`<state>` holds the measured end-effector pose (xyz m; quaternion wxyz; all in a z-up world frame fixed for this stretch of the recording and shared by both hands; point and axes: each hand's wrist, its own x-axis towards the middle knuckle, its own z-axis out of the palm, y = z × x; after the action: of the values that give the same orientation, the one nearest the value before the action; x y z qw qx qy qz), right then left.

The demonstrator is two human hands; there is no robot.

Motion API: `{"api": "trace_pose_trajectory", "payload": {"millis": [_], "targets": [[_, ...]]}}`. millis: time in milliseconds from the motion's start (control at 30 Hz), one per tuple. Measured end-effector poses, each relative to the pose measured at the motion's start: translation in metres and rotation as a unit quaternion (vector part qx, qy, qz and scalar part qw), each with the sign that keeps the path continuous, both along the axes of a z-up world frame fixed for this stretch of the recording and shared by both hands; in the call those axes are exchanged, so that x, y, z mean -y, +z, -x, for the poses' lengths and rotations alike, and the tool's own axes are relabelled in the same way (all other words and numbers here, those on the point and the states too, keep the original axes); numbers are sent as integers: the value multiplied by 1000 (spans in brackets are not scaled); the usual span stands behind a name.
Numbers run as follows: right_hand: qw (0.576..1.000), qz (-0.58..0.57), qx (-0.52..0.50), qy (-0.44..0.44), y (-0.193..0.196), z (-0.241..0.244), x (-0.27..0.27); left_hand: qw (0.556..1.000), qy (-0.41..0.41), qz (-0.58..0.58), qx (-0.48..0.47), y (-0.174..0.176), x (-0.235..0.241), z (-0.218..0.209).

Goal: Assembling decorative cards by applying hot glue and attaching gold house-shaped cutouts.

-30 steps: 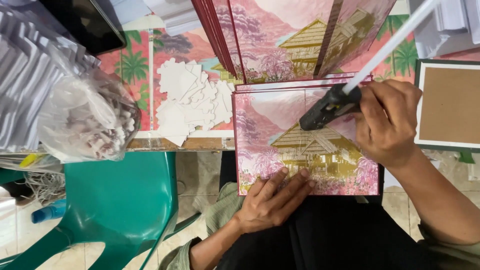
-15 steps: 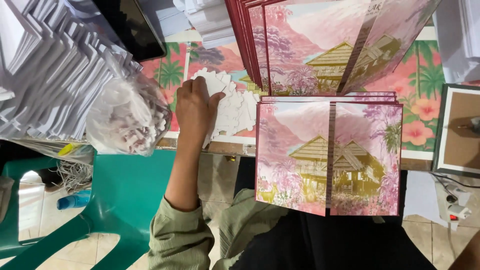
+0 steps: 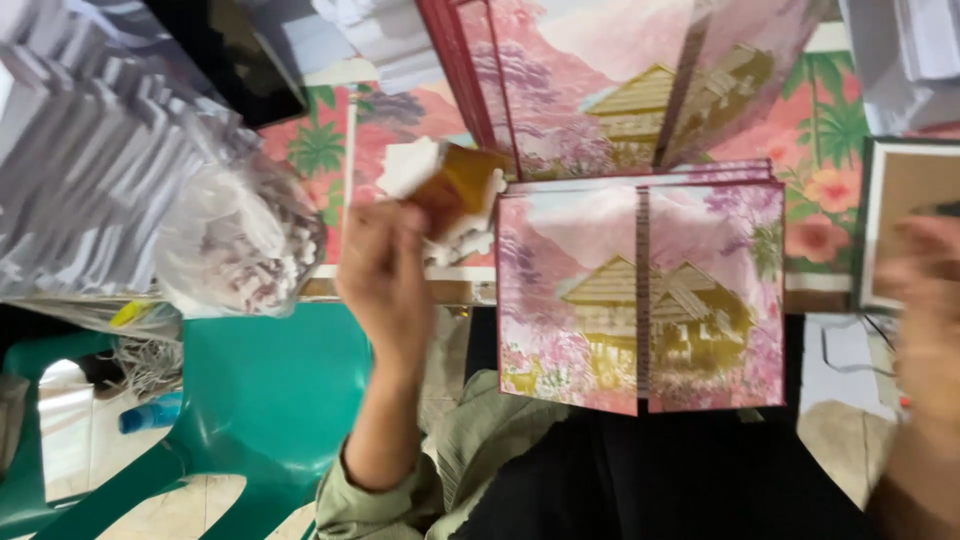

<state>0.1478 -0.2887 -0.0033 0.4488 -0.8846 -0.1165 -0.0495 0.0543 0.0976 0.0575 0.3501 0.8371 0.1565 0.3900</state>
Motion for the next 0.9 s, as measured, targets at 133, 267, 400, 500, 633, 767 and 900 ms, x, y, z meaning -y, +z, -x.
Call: {"api": "trace_pose_trajectory", "payload": {"millis": [133,267,400,500,633,767,900], "targets": [[961,-170,-21,217,74,28,-100,969,-199,136,52,14,83,11],[931,-285,-116,196,52,26,-101,936,-297,187,10,7,96,10],[861,-413,-264,138,33,10,-90,958,-256,114,-53,-5,80,10],[864,-376,-314,114,10,7,-95,963,-232,113,-82,-17,77,10],[894,-324,-285,120,15,11,-101,967,-226,69,-99,-27,82,7],[949,-182,-153,207,21,14,-111,975,-202,39,-87,-35,85,3],[963,-107,-74,234,30,16,-118,981,-187,1,-60,-48,88,2]]}}
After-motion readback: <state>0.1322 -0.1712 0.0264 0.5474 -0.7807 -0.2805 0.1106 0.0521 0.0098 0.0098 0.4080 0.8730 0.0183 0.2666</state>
